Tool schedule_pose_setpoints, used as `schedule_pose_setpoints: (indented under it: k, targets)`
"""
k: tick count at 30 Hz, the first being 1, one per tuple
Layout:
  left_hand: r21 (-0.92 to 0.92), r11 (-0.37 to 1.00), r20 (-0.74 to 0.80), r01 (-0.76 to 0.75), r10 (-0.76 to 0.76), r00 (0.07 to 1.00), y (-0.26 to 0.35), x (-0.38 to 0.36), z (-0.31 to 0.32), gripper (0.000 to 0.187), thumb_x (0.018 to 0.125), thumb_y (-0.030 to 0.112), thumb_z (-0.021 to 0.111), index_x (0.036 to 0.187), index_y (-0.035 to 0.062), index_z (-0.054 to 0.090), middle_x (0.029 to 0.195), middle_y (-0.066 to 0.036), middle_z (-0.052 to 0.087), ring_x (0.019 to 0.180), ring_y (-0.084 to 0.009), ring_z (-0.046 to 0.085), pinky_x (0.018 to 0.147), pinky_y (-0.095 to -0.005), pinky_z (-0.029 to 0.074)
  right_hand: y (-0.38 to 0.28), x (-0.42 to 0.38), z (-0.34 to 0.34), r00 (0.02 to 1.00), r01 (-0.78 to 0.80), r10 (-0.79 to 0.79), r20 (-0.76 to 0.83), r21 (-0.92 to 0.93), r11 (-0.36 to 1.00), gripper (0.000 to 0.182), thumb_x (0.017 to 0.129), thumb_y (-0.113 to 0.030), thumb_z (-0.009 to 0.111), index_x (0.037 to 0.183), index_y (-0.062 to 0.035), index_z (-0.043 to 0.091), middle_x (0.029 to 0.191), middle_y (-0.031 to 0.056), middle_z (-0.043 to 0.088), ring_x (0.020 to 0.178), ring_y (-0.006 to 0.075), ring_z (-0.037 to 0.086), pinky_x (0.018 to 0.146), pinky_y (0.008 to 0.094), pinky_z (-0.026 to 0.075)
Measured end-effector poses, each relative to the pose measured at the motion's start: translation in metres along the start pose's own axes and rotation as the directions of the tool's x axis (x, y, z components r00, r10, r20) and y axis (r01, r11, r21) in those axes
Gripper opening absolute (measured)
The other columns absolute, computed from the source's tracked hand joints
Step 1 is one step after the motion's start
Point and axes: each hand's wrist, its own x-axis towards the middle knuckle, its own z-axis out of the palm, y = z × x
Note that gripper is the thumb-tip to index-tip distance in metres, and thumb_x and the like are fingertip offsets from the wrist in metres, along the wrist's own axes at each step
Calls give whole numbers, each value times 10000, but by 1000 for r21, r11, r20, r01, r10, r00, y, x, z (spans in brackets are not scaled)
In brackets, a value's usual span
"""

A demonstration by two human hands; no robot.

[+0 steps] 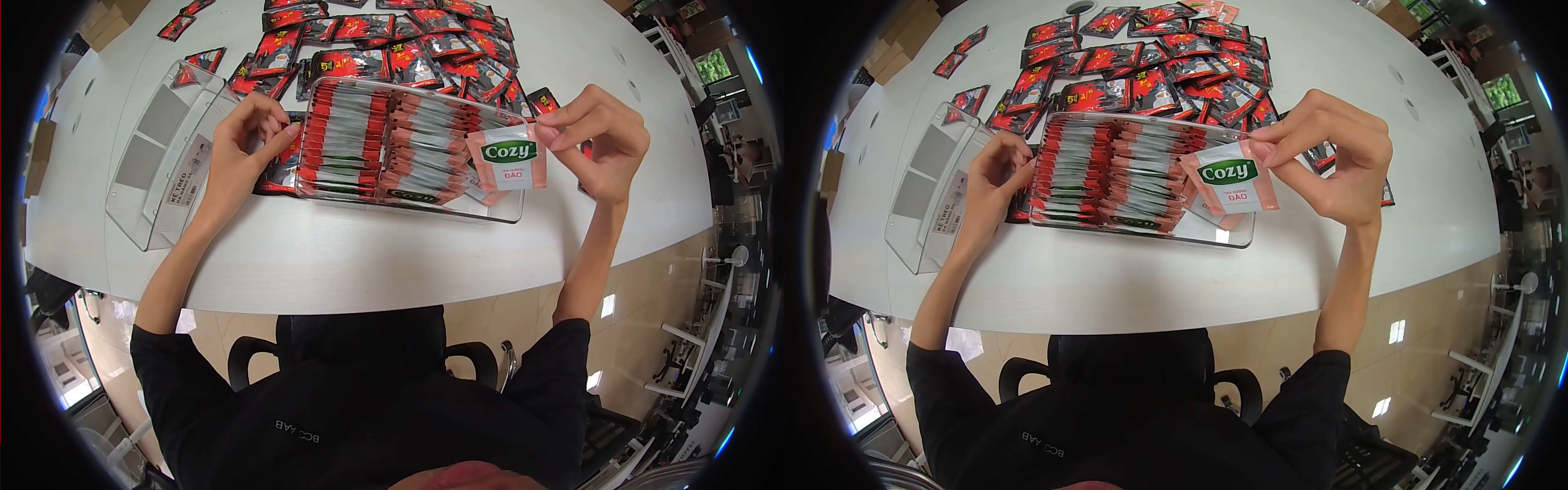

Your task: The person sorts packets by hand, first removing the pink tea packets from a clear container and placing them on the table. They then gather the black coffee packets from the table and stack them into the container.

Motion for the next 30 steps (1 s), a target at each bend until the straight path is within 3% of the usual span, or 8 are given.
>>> schedule_pose_setpoints:
  k: [5, 7, 10, 14, 16, 22, 27, 30]
  targets:
    - [10, 1000, -2, -10, 10, 1000, 0, 1, -1, 153, 864, 45, 738, 903, 50, 591, 777, 59, 506, 726, -21, 441, 663, -194, 341, -24, -14, 8, 996, -18, 5, -84, -147, 989, 202, 645, 102, 803, 722, -46, 690, 781, 90, 736, 682, 150, 645, 576, 247, 469]
    - [-6, 1000, 6, -9, 9, 1000, -3, 1, -1, 147, 866, 46, 735, 906, 49, 594, 775, 58, 509, 718, -20, 437, 662, -193, 340, -36, -30, 27, 908, -162, 75, -412, -180, 970, 238, 636, 100, 838, 709, -53, 671, 789, 86, 730, 682, 155, 639, 581, 243, 468]
    - [5, 999, 56, 53, -53, 997, -2, 0, -4, 162, 855, -48, 678, 938, 47, 577, 853, 48, 499, 804, -39, 458, 755, -188, 357, -52, -49, 51, 831, -285, 83, -550, -293, 912, 256, 636, 108, 848, 715, -60, 672, 794, 77, 725, 683, 158, 642, 587, 243, 473]
    - [17, 999, 50, 31, -32, 998, -1, -1, -4, 160, 856, -45, 679, 941, 46, 577, 854, 48, 498, 802, -39, 457, 747, -191, 357, -59, -60, 62, 875, -219, 15, -484, -368, 904, 248, 646, 99, 847, 749, -61, 686, 835, 67, 723, 707, 176, 665, 647, 268, 520]
    - [-3, 999, 58, 44, -43, 997, -1, -1, -3, 159, 855, -41, 683, 940, 46, 579, 855, 48, 498, 805, -39, 457, 750, -193, 354, -58, -61, 59, 886, -199, 33, -463, -315, 928, 259, 636, 89, 849, 788, -56, 696, 876, 50, 719, 764, 185, 673, 709, 293, 537]
    - [14, 1000, 47, 23, -24, 999, -1, -1, -2, 157, 853, -28, 694, 932, 50, 583, 851, 49, 499, 800, -38, 453, 747, -193, 349, -67, -48, 48, 938, -277, 154, -310, -404, 872, 318, 617, -7, 859, 889, -109, 731, 906, 16, 706, 915, 198, 644, 823, 341, 448]
    - [4, 1000, 49, 25, -25, 998, 0, -1, -2, 155, 854, -20, 698, 931, 51, 583, 844, 56, 494, 794, -33, 449, 736, -194, 341, -77, -33, 39, 954, -288, 279, -106, -580, 762, 379, 595, -204, 900, 937, -137, 753, 888, -11, 697, 951, 189, 599, 843, 349, 379]
    - [4, 1000, 28, 6, -6, 1000, 0, -1, 0, 141, 857, 4, 716, 923, 44, 597, 807, 57, 499, 743, -25, 444, 700, -192, 349, -82, -31, 36, 945, -319, 307, -111, -518, 794, 420, 590, -250, 898, 965, -137, 746, 882, -19, 701, 958, 182, 594, 863, 363, 373]
